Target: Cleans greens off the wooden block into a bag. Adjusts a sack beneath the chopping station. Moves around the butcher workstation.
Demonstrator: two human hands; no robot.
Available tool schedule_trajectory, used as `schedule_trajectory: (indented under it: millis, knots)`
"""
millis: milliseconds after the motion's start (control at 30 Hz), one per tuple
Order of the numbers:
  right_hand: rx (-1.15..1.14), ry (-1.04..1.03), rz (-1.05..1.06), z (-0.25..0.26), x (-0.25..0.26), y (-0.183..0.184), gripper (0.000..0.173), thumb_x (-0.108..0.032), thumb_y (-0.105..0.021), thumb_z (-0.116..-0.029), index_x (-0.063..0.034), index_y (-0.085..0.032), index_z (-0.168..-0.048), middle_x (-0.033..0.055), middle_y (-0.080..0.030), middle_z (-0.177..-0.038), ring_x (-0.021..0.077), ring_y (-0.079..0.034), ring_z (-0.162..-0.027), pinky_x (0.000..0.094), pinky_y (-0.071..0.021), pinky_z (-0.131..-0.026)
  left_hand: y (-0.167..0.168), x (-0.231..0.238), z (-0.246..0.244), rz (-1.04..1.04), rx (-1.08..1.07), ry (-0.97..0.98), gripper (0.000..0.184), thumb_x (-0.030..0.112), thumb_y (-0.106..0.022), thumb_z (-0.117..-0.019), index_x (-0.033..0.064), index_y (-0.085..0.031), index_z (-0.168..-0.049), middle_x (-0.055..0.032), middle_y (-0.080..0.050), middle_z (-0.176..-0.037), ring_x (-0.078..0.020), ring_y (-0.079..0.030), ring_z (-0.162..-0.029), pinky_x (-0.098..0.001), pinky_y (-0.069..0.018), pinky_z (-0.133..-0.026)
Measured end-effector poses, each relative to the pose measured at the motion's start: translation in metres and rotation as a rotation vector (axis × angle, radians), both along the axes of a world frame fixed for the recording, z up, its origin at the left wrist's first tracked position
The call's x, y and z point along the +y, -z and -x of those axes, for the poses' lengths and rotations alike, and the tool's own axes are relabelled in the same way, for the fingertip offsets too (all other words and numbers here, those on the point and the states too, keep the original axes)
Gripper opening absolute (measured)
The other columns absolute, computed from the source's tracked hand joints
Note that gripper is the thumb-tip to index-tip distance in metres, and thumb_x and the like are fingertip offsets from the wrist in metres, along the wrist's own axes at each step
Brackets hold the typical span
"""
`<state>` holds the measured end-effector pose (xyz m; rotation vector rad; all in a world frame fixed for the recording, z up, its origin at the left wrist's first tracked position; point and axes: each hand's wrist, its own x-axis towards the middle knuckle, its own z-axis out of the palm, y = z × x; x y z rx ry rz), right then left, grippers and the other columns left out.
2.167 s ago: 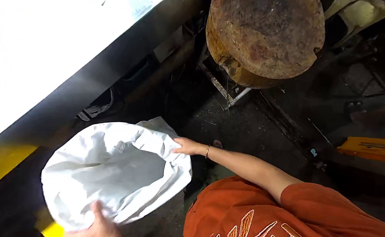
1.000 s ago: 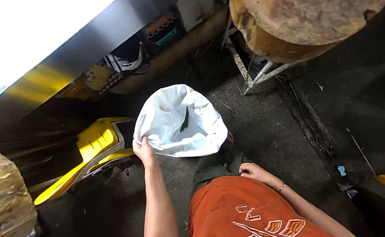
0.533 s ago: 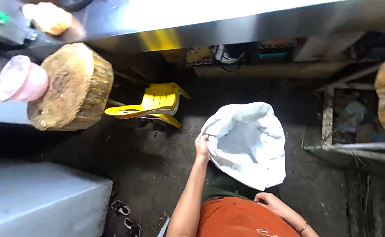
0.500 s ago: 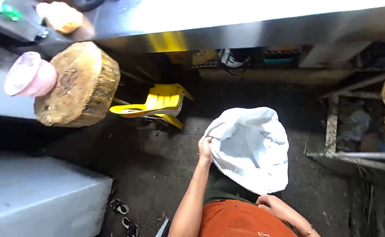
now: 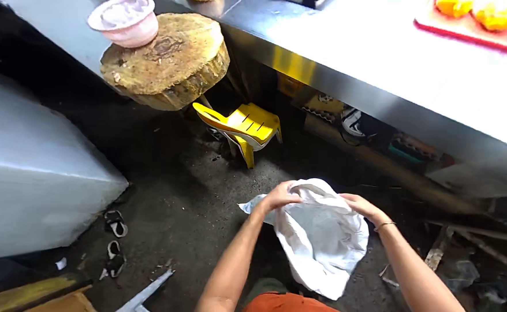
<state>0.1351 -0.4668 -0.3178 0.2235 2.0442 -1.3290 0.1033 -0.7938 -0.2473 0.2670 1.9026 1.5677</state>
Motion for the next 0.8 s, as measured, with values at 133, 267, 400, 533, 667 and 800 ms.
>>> schedule_trajectory:
  millis: [133, 267, 400, 533, 667, 800]
  knots:
    - [-0.142, -0.363, 0.092, 0.035, -0.083, 0.01, 0.089, -0.027, -0.071, -0.0929, -0.0079, -0.019, -0.163, 0.0174, -0.069, -0.094, 0.0185, -0.066, -0.066, 0.0383, -0.0589, -0.067, 0.001, -0.079, 0.012, 0.298, 0.264, 0.014, 0.042, -0.003, -0.07, -0.084, -0.0056, -0.063, -0.125, -0.0253, -0.067, -0.118, -0.0359, -0.065, -0.113, -0.0557, -0.0504, -0.099]
    - [0.017, -0.697, 0.027, 0.063, -0.182, 0.021, 0.064, -0.029, -0.078, -0.0899, 0.0052, -0.054, -0.139, 0.0261, -0.067, -0.112, 0.0332, -0.065, -0.095, 0.0539, -0.0511, -0.091, -0.024, -0.147, 0.026, 0.509, 0.441, 0.043, 0.031, -0.009, -0.069, -0.0835, -0.0019, -0.072, -0.113, -0.0219, -0.066, -0.11, -0.0354, -0.064, -0.106, -0.0536, -0.0506, -0.096]
    - [0.194, -0.643, 0.094, 0.092, -0.259, 0.029, 0.048, -0.026, -0.083, -0.0835, 0.008, -0.069, -0.114, 0.0258, -0.06, -0.132, 0.0343, -0.058, -0.123, 0.0511, -0.0449, -0.107, -0.033, -0.228, 0.052, 0.83, 0.422, -0.047, 0.025, 0.001, -0.073, -0.0881, 0.0017, -0.074, -0.113, -0.024, -0.068, -0.11, -0.0411, -0.065, -0.109, -0.0611, -0.0508, -0.097]
    - [0.027, -0.494, 0.259, 0.137, -0.322, 0.044, 0.034, -0.02, -0.069, -0.0927, 0.0063, -0.064, -0.113, 0.0182, -0.067, -0.099, 0.0233, -0.065, -0.09, 0.0453, -0.0527, -0.086, -0.009, -0.32, 0.102, 0.984, 0.196, -0.119, 0.029, 0.026, -0.067, -0.0994, -0.003, -0.071, -0.104, -0.0263, -0.07, -0.099, -0.0454, -0.067, -0.101, -0.0691, -0.0486, -0.09]
    - [-0.014, -0.496, 0.263, 0.202, -0.392, 0.075, 0.034, -0.014, -0.068, -0.092, 0.0083, -0.06, -0.117, 0.0235, -0.065, -0.102, 0.0305, -0.064, -0.093, 0.0513, -0.0511, -0.087, 0.05, -0.405, 0.191, 0.819, -0.06, -0.164, 0.043, 0.03, -0.069, -0.0979, -0.0066, -0.065, -0.12, -0.0296, -0.067, -0.114, -0.042, -0.064, -0.11, -0.0626, -0.0464, -0.1]
    - [-0.063, -0.117, 0.489, 0.269, -0.427, 0.075, 0.031, -0.009, -0.072, -0.0879, 0.0034, -0.059, -0.113, 0.0114, -0.067, -0.099, 0.015, -0.066, -0.089, 0.0357, -0.0562, -0.084, 0.055, -0.491, 0.277, 0.346, -0.003, -0.326, 0.038, 0.025, -0.045, -0.1028, -0.0028, -0.065, -0.12, -0.011, -0.07, -0.11, -0.0143, -0.066, -0.101, -0.0373, -0.054, -0.095]
